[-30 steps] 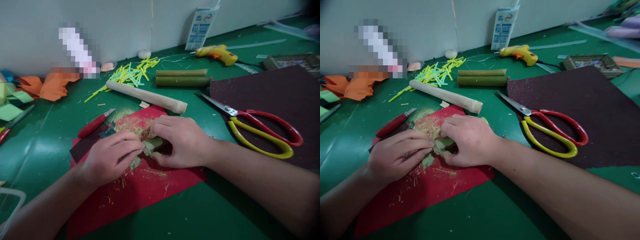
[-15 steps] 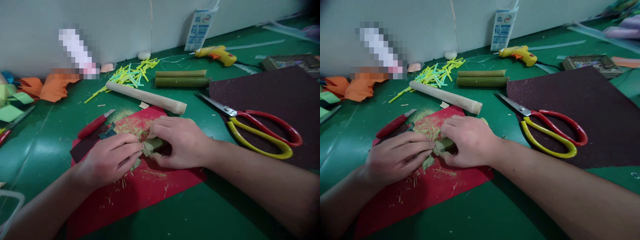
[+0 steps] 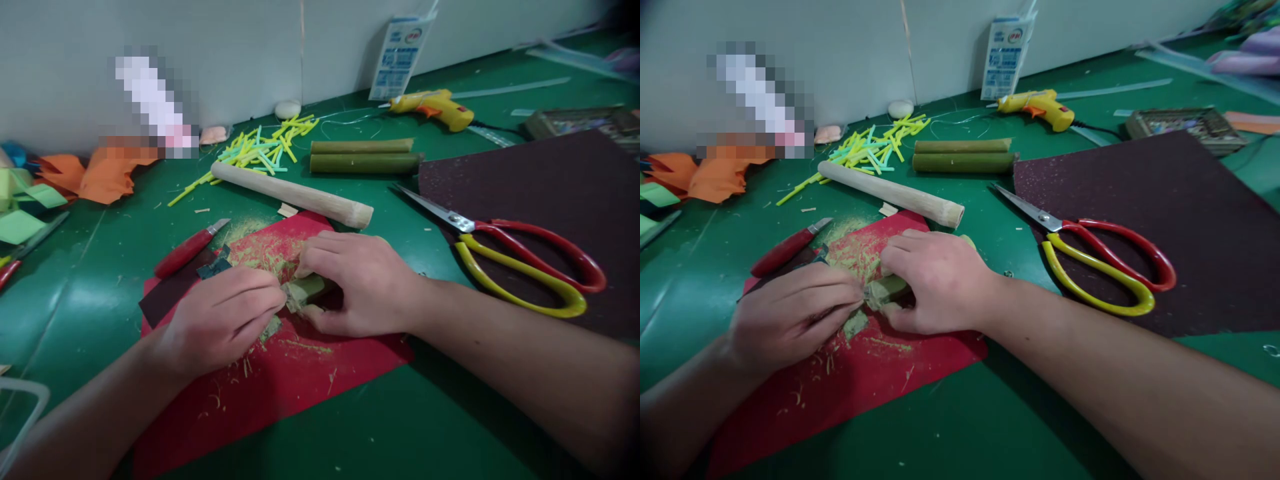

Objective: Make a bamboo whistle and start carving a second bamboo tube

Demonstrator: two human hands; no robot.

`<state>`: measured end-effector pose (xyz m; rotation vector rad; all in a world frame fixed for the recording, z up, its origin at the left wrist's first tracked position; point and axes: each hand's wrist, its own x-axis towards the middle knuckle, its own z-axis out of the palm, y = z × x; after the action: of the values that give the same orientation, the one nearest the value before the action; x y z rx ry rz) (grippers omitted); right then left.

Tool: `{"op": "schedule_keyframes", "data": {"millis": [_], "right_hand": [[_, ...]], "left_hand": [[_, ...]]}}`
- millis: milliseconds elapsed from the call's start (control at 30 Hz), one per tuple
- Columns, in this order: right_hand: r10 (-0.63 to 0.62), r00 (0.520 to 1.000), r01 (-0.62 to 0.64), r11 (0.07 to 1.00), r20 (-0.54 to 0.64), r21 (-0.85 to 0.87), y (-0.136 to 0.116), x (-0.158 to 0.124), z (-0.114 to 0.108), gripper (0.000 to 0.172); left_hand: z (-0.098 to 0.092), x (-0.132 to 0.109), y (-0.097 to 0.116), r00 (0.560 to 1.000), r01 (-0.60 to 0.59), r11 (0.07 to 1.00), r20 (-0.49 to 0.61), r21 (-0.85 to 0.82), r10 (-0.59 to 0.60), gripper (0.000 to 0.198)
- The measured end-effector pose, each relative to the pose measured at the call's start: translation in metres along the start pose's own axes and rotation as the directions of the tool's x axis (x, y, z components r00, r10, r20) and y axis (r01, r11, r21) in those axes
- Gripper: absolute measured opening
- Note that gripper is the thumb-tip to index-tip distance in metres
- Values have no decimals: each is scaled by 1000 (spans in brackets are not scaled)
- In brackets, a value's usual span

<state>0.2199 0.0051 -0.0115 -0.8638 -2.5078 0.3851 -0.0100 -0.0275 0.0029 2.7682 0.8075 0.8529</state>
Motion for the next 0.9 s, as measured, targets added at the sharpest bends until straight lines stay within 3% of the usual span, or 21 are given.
{"op": "schedule_keyframes", "data": {"millis": [533, 700, 900], "right_hand": [[22, 1000, -22, 1000, 14, 22, 0, 0, 1, 21], [24, 1000, -24, 1000, 7, 16, 1, 1, 2, 22], [30, 1000, -30, 999, 0, 15, 0, 1, 2, 22]], "left_hand": [[0, 4, 2, 999, -32, 999, 31, 6, 31, 17], [3, 6, -1, 1000, -14, 998, -26, 55, 16, 13], [3, 5, -2, 1000, -25, 999, -11, 46, 26, 12]]}}
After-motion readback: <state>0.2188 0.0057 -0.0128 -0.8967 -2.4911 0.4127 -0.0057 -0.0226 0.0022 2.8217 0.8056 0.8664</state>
